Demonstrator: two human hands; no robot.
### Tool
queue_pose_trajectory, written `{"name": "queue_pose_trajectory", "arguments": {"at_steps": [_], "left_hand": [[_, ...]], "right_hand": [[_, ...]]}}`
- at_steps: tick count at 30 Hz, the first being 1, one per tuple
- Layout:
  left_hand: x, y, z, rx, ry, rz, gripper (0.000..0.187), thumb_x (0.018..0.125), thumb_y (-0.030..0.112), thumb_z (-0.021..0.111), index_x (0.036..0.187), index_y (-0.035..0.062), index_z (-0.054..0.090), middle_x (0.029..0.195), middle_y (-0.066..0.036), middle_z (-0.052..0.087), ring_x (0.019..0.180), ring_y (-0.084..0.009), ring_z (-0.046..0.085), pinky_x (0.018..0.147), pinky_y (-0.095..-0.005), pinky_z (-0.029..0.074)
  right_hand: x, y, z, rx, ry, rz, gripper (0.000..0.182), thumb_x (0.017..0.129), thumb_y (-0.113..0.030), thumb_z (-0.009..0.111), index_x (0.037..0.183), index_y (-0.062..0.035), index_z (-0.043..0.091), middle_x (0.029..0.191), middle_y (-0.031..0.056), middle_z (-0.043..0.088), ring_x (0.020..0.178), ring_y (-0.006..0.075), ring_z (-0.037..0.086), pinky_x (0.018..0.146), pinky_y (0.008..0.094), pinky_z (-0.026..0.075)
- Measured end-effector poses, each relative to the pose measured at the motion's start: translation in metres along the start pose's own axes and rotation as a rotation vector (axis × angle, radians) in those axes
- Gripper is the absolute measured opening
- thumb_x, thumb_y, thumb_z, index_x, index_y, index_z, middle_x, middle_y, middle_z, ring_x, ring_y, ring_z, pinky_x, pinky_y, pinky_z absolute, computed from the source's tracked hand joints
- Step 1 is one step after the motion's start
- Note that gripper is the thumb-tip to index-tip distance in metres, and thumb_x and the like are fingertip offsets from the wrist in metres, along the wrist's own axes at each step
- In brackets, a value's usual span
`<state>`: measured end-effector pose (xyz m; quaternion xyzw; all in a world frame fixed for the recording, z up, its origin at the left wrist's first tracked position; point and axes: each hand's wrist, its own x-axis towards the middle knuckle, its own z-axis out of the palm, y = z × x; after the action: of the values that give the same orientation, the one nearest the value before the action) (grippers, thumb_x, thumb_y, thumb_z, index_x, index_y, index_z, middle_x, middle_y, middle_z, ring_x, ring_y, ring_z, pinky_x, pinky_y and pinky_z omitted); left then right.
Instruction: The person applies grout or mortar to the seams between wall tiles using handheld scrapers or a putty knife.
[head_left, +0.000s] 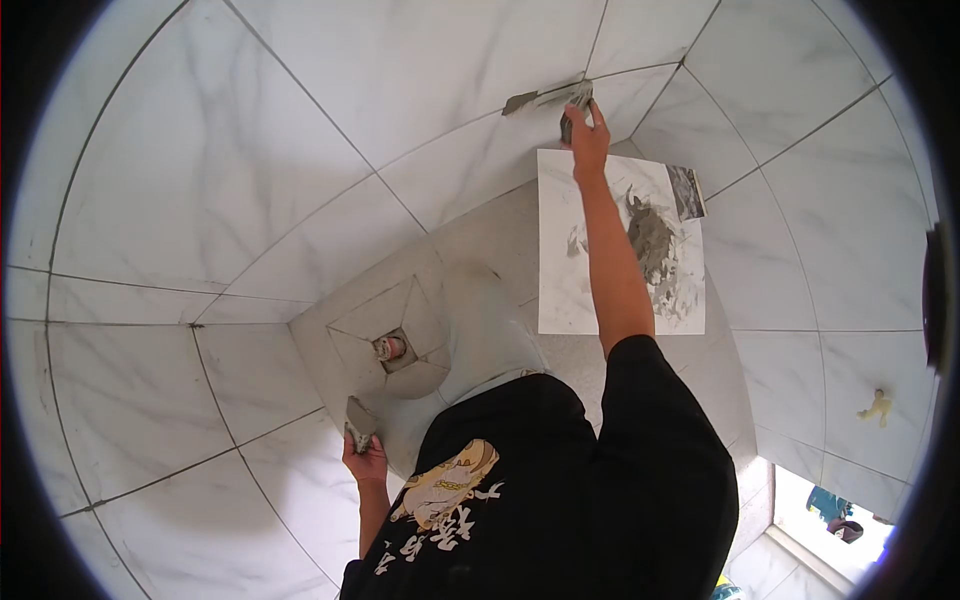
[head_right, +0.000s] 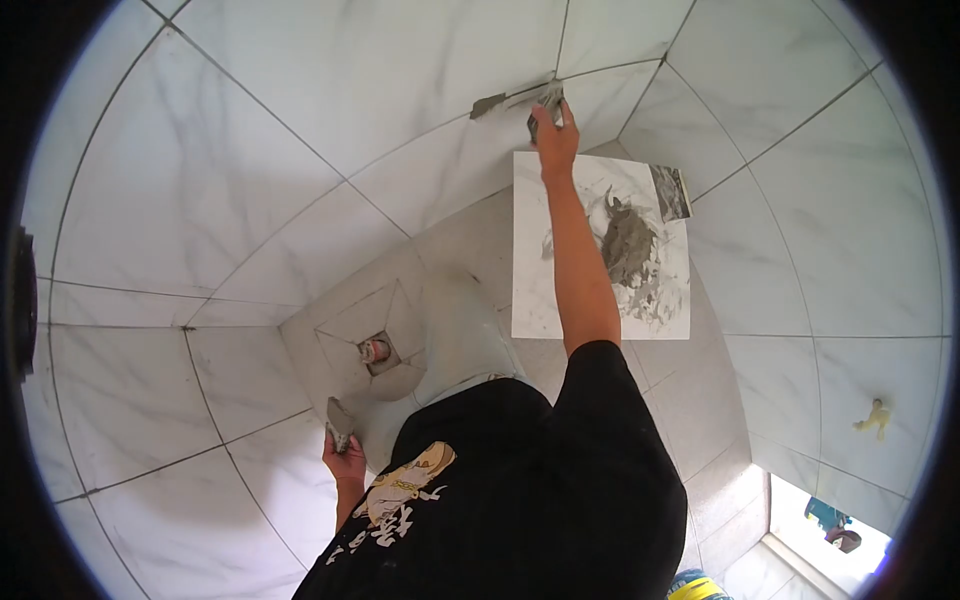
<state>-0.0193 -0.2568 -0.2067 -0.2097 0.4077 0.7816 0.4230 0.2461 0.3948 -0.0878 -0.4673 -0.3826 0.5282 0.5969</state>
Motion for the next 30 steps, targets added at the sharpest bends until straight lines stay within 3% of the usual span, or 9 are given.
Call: {"name": "queue_pose_trajectory", "arguments": {"at_steps": [7, 9, 13, 15, 16, 24, 26, 27, 30], "left_hand": [[0.002, -0.003, 0.003, 0.002, 0.058, 0.002, 0.027, 0.096, 0.028, 0.057, 0.116, 0.0113, 0.062, 0.112, -0.003, 0.070, 0.095, -0.0175, 0.069, 0.073, -0.0313, 0.060], [0.002, -0.002, 0.002, -0.011, 0.029, 0.014, 0.028, 0.099, 0.024, 0.049, 0.118, 0.0096, 0.063, 0.110, -0.005, 0.070, 0.098, -0.0189, 0.069, 0.074, -0.0305, 0.060], [0.000, -0.002, 0.010, -0.015, 0.022, 0.003, 0.028, 0.099, 0.023, 0.050, 0.118, 0.0080, 0.063, 0.111, -0.006, 0.070, 0.099, -0.0196, 0.069, 0.076, -0.0313, 0.060], [-0.006, -0.003, 0.002, 0.005, 0.010, 0.033, 0.027, 0.096, 0.027, 0.056, 0.117, 0.0104, 0.062, 0.112, -0.002, 0.069, 0.097, -0.0180, 0.068, 0.075, -0.0316, 0.059], [-0.006, -0.003, -0.002, 0.005, 0.020, 0.035, 0.027, 0.096, 0.027, 0.056, 0.117, 0.0104, 0.062, 0.112, -0.002, 0.069, 0.097, -0.0180, 0.068, 0.075, -0.0316, 0.059], [-0.007, -0.007, 0.019, -0.017, 0.108, 0.057, 0.031, 0.097, 0.028, 0.054, 0.122, 0.0101, 0.060, 0.117, -0.004, 0.068, 0.100, -0.0190, 0.067, 0.078, -0.0301, 0.058], [-0.002, -0.007, 0.017, 0.010, 0.032, 0.048, 0.031, 0.097, 0.028, 0.054, 0.122, 0.0104, 0.060, 0.117, -0.003, 0.068, 0.100, -0.0190, 0.067, 0.078, -0.0301, 0.058], [-0.005, -0.004, 0.007, 0.047, -0.028, 0.038, 0.031, 0.098, 0.029, 0.054, 0.122, 0.0106, 0.060, 0.116, -0.003, 0.068, 0.101, -0.0189, 0.067, 0.078, -0.0300, 0.058], [0.006, -0.002, -0.011, -0.002, 0.062, 0.014, 0.030, 0.097, 0.030, 0.055, 0.120, 0.0112, 0.060, 0.115, -0.003, 0.068, 0.101, -0.0183, 0.067, 0.078, -0.0311, 0.058]], "right_hand": [[-0.066, 0.034, 0.074, -0.172, -0.143, 0.039, 0.066, 0.076, -0.030, 0.079, 0.129, 0.0050, 0.057, 0.096, 0.0132, 0.068, 0.083, 0.0157, 0.063, 0.068, 0.0303, 0.054], [-0.098, 0.076, 0.087, -0.234, -0.283, -0.125, 0.061, 0.076, -0.027, 0.078, 0.125, 0.0050, 0.060, 0.099, 0.0178, 0.067, 0.095, 0.0245, 0.062, 0.083, 0.0370, 0.051], [-0.131, 0.058, 0.077, -0.584, -0.342, -0.413, 0.063, 0.075, -0.021, 0.077, 0.129, 0.0045, 0.056, 0.107, 0.0234, 0.061, 0.107, 0.0350, 0.055, 0.094, 0.0432, 0.044], [-0.117, 0.057, 0.070, -0.498, -0.075, -0.682, 0.070, 0.072, -0.019, 0.080, 0.131, 0.0045, 0.051, 0.114, 0.0260, 0.055, 0.109, 0.0387, 0.052, 0.096, 0.0459, 0.042], [-0.110, 0.047, 0.070, -0.516, -0.082, -0.729, 0.075, 0.071, -0.018, 0.081, 0.134, 0.0031, 0.046, 0.120, 0.0257, 0.051, 0.110, 0.0400, 0.049, 0.096, 0.0448, 0.042], [-0.091, 0.106, 0.047, -0.779, -0.261, -0.557, 0.065, 0.076, -0.011, 0.075, 0.132, 0.0004, 0.046, 0.111, 0.0236, 0.054, 0.108, 0.0376, 0.052, 0.091, 0.0439, 0.046], [-0.061, 0.103, 0.029, -0.285, -0.170, -0.371, 0.051, 0.080, -0.012, 0.072, 0.125, 0.0025, 0.052, 0.098, 0.0180, 0.064, 0.089, 0.0278, 0.063, 0.079, 0.0387, 0.050], [-0.050, 0.070, 0.023, -0.252, -0.158, -0.254, 0.064, 0.084, -0.019, 0.072, 0.137, 0.0022, 0.043, 0.089, 0.0066, 0.068, 0.075, 0.0130, 0.063, 0.065, 0.0285, 0.052], [-0.020, -0.001, 0.023, -0.007, -0.142, -0.009, 0.075, 0.083, -0.020, 0.073, 0.145, 0.0007, 0.036, 0.094, 0.0084, 0.063, 0.077, 0.0137, 0.061, 0.063, 0.0332, 0.057]]}}
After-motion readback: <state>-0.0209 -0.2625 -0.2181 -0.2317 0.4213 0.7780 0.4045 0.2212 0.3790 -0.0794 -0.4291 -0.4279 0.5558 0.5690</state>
